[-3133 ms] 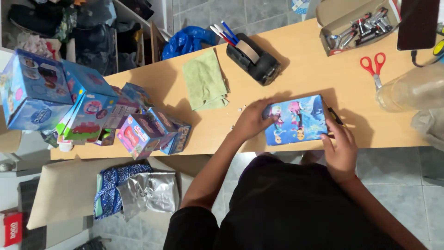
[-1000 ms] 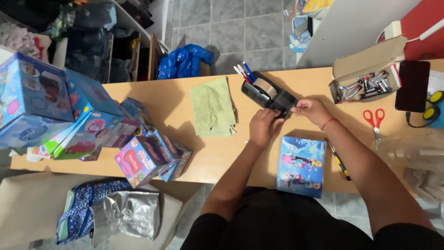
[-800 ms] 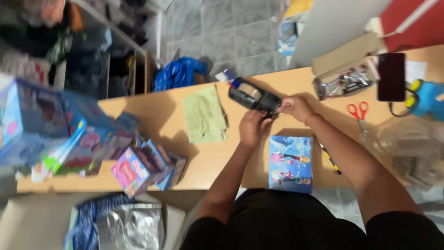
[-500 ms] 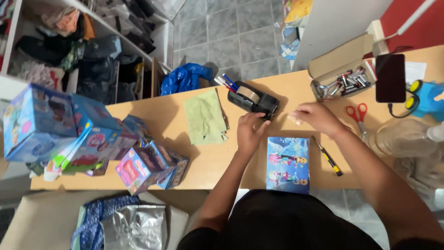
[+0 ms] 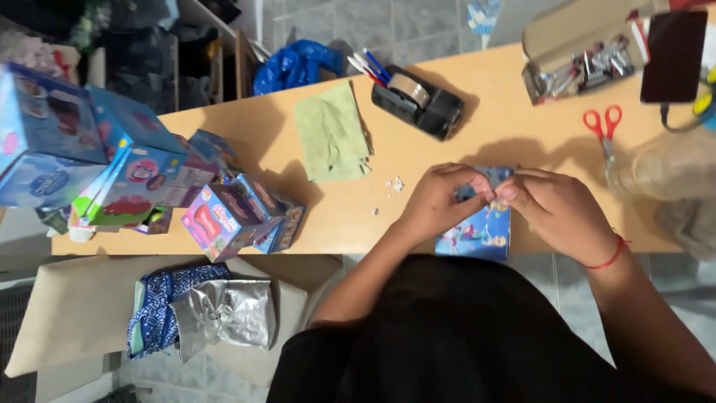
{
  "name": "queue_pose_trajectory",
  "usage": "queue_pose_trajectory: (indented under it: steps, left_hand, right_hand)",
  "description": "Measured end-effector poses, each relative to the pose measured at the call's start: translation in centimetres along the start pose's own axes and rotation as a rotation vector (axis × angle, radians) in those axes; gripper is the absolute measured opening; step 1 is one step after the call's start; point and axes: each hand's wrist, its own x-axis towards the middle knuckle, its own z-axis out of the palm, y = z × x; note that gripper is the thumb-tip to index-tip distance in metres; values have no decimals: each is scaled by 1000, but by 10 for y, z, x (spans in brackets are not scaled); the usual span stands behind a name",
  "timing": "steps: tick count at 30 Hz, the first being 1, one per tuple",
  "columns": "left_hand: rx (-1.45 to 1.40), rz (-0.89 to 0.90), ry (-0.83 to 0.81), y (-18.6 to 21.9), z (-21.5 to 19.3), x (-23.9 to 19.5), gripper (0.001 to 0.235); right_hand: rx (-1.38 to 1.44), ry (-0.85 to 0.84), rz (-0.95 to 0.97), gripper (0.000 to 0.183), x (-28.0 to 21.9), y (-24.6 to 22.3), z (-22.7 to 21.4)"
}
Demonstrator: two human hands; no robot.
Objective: Using a screwdriver to secure a toy component before placing it into a box and organizing other toy packages.
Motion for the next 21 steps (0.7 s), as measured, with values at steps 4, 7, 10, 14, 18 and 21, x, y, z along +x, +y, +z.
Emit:
queue_pose_trajectory:
  steps: [4,7,10,14,18,21]
  left_hand:
    - [276,-2,-61,12,-3,-22,7]
    - [482,150,-123,23,-9,-35,10]
    - [466,216,-149,33,-15,-46,16]
    - [249,124,-155,25,-19,-63,7]
    - [75,22,-174,7,-18,-80,10]
    - [27,-7,-223,-9,-9,-95,7]
  right_hand:
    - [273,-11,118,53,-20,4,12]
    - [435,-83,385,80,-33,9,30]
    - [823,102,512,70,-46,-10,38]
    - [550,419,676,40,-73,-39,48]
    - [483,376,362,46,-113,-32,98]
    - [425,396,518,36,-112,-52,119]
